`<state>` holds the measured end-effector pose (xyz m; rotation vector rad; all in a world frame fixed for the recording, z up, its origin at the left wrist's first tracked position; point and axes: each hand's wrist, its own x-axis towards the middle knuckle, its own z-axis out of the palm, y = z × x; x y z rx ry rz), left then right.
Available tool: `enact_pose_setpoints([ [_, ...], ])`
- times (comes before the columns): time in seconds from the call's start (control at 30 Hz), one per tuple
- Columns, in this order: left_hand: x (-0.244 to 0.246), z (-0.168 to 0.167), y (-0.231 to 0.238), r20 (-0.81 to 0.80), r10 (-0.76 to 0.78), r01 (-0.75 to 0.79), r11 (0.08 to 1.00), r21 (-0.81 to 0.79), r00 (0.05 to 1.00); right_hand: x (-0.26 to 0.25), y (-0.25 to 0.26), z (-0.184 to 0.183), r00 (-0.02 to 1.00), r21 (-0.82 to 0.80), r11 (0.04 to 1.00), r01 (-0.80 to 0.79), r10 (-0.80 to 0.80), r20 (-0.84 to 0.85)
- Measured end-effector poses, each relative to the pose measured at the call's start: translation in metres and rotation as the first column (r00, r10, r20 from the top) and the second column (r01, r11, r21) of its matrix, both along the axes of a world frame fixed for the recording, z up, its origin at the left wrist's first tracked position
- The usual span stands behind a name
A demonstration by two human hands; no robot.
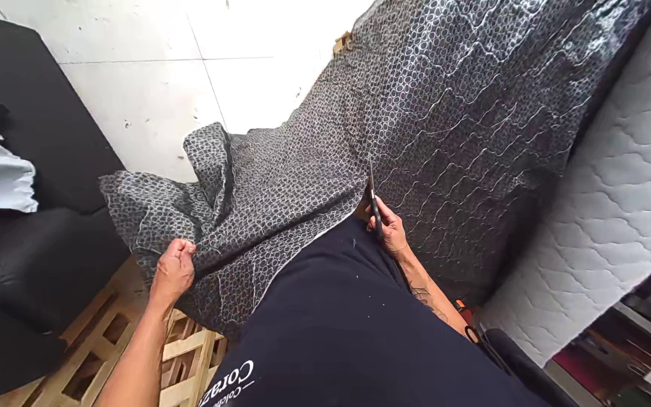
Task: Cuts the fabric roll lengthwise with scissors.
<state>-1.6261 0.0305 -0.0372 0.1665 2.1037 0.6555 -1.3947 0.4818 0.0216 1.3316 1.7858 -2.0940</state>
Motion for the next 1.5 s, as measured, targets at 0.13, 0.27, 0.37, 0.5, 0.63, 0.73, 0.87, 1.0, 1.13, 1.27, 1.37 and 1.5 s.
enact_pose_setpoints([
  [0.13,0.058,0.057,-0.020,0.104,0.019,-0.025,0.998,0.053,0.994,0.002,0.010,-0.002,0.998,-0.039,0.998,-0.056,0.055,-0.026],
  [0.27,0.099,0.093,-0.015,0.130,0.171,-0.176,0.984,0.032,0.977,-0.001,0.015,0.001,0.994,-0.066,0.993,-0.097,0.094,-0.050],
  [0.37,0.109,0.098,-0.009,0.122,0.167,-0.164,0.986,-0.033,0.978,-0.002,0.017,0.002,0.991,-0.057,0.991,-0.118,0.113,-0.076],
  [0.5,0.114,0.095,-0.015,0.101,0.173,-0.166,0.983,-0.076,0.980,-0.002,0.022,0.008,0.987,-0.021,0.991,-0.129,0.127,-0.098],
  [0.63,0.117,0.091,-0.019,0.104,0.161,-0.152,0.984,-0.087,0.981,-0.018,0.026,0.012,0.986,-0.024,0.990,-0.136,0.133,-0.097],
  [0.73,0.119,0.088,-0.022,0.106,0.144,-0.134,0.986,-0.095,0.984,-0.036,0.029,0.011,0.990,-0.040,0.994,-0.100,0.096,-0.102],
  [0.87,0.120,0.089,-0.030,0.130,0.145,-0.131,0.985,-0.111,0.981,-0.040,0.027,0.008,0.988,-0.052,0.995,-0.084,0.076,-0.136],
  [1.0,0.124,0.085,-0.035,0.143,0.158,-0.144,0.984,-0.110,0.977,-0.062,0.027,0.005,0.993,-0.046,0.996,-0.075,0.070,-0.096],
  [1.13,0.117,0.085,-0.037,0.165,0.157,-0.141,0.984,-0.109,0.974,-0.081,0.024,0.004,0.997,-0.052,0.998,-0.024,0.020,-0.075],
  [1.27,0.111,0.084,-0.046,0.193,0.169,-0.151,0.983,-0.104,0.967,-0.103,0.030,-0.002,0.998,-0.040,0.999,-0.034,0.032,-0.052],
  [1.37,0.104,0.080,-0.054,0.203,0.177,-0.161,0.982,-0.094,0.963,-0.123,0.038,-0.008,0.999,-0.040,0.999,-0.015,0.014,-0.039],
  [1.5,0.091,0.079,-0.066,0.234,0.186,-0.167,0.981,-0.098,0.954,-0.143,0.040,-0.006,1.000,-0.040,0.999,-0.019,0.018,-0.005],
])
